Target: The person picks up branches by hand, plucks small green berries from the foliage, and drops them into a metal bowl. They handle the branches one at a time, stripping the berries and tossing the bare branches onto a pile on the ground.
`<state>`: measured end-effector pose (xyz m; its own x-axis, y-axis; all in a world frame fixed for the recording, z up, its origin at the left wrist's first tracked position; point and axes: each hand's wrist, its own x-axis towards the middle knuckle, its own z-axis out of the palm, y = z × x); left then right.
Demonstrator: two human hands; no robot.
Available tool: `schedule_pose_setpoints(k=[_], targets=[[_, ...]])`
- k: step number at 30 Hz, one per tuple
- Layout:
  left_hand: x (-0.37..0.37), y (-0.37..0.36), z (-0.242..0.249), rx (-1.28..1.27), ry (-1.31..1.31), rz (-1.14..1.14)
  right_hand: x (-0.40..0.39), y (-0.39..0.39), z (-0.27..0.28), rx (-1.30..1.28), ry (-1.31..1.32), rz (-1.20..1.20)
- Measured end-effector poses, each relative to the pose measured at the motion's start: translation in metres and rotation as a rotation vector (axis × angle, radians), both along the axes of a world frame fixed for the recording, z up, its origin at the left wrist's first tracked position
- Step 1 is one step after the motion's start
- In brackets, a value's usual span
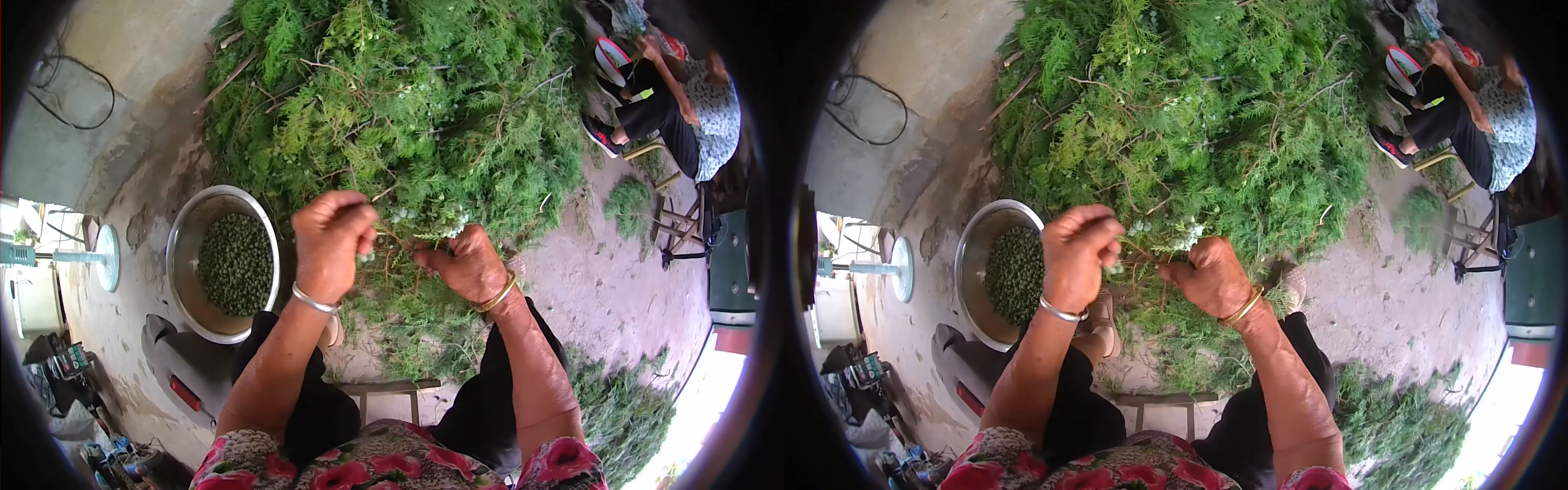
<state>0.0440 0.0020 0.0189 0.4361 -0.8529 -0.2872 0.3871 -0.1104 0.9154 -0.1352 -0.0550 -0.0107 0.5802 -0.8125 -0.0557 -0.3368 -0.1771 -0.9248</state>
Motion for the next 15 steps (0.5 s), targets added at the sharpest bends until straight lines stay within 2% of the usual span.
schedule_pose_setpoints(k=[2,5,6,8,10,12,14,15], targets=[[0.022,-0.003,-0.005,-0.073,-0.053,0.177,-0.004,0.001,0.003,-0.017,0.026,0.002],[0.059,-0.002,0.003,-0.024,0.256,-0.024,-0.01,-0.001,0.005,-0.015,0.038,0.037],[0.06,-0.002,0.003,-0.024,0.256,-0.016,-0.011,0.0,0.009,0.019,0.102,0.059],[0.055,-0.001,0.005,-0.026,0.661,-0.215,-0.011,0.001,0.016,0.055,0.168,0.091],[0.046,-0.001,0.001,0.003,0.576,-0.256,-0.011,0.002,0.02,0.092,0.158,0.166],[0.036,0.0,0.008,0.056,0.218,-0.33,-0.013,0.003,0.013,0.122,0.186,0.201],[0.031,0.001,0.007,0.132,0.168,-0.456,-0.011,0.003,0.024,0.304,0.165,0.259],[0.029,0.002,0.005,0.112,0.125,-0.517,-0.01,0.002,0.03,0.304,0.166,0.258]])
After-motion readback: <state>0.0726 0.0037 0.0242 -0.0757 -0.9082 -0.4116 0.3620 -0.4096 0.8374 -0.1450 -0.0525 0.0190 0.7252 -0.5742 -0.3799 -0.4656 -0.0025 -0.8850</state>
